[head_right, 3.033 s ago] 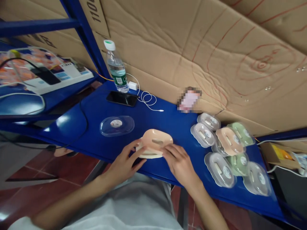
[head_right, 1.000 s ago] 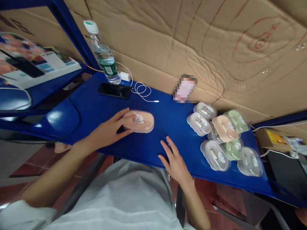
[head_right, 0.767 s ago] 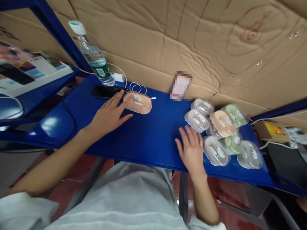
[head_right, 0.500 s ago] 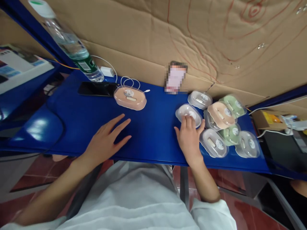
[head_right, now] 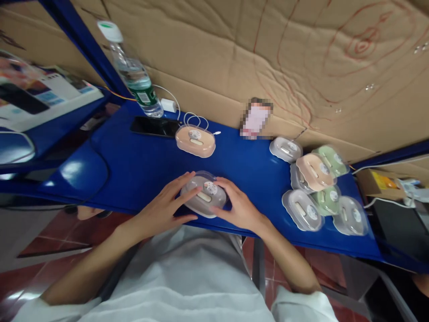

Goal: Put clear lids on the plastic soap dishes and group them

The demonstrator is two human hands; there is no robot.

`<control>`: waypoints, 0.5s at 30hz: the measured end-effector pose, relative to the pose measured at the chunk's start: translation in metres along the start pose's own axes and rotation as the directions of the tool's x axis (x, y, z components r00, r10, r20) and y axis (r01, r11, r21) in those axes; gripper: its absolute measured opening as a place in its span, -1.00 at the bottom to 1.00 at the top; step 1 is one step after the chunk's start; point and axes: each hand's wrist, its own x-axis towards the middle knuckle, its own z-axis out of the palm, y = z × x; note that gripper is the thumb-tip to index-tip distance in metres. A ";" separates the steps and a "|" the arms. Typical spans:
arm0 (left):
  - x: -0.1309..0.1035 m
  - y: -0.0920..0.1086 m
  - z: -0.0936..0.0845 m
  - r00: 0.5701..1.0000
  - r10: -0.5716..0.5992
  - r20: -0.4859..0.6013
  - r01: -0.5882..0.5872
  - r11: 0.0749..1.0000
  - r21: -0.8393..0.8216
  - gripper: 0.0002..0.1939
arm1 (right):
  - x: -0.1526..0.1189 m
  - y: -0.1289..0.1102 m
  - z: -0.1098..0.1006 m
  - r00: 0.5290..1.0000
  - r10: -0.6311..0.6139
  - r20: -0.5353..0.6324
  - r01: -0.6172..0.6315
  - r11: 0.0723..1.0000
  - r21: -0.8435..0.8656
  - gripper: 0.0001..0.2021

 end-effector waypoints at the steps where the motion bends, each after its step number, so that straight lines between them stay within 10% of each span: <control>1: -0.005 -0.001 0.000 1.000 0.000 0.010 0.000 1.000 0.003 -0.10 | 0.007 0.005 0.001 1.000 0.020 -0.017 -0.020 1.000 -0.007 -0.38; 9: -0.051 -0.009 -0.007 0.994 -0.083 -0.073 0.091 0.990 0.110 -0.57 | 0.043 0.029 0.007 0.996 0.031 -0.089 -0.066 0.901 -0.430 -0.55; 15: -0.049 -0.023 -0.021 0.975 -0.183 -0.127 0.193 0.979 0.066 -0.66 | 0.033 0.002 0.008 0.990 -0.139 -0.037 0.107 0.883 -0.457 -0.54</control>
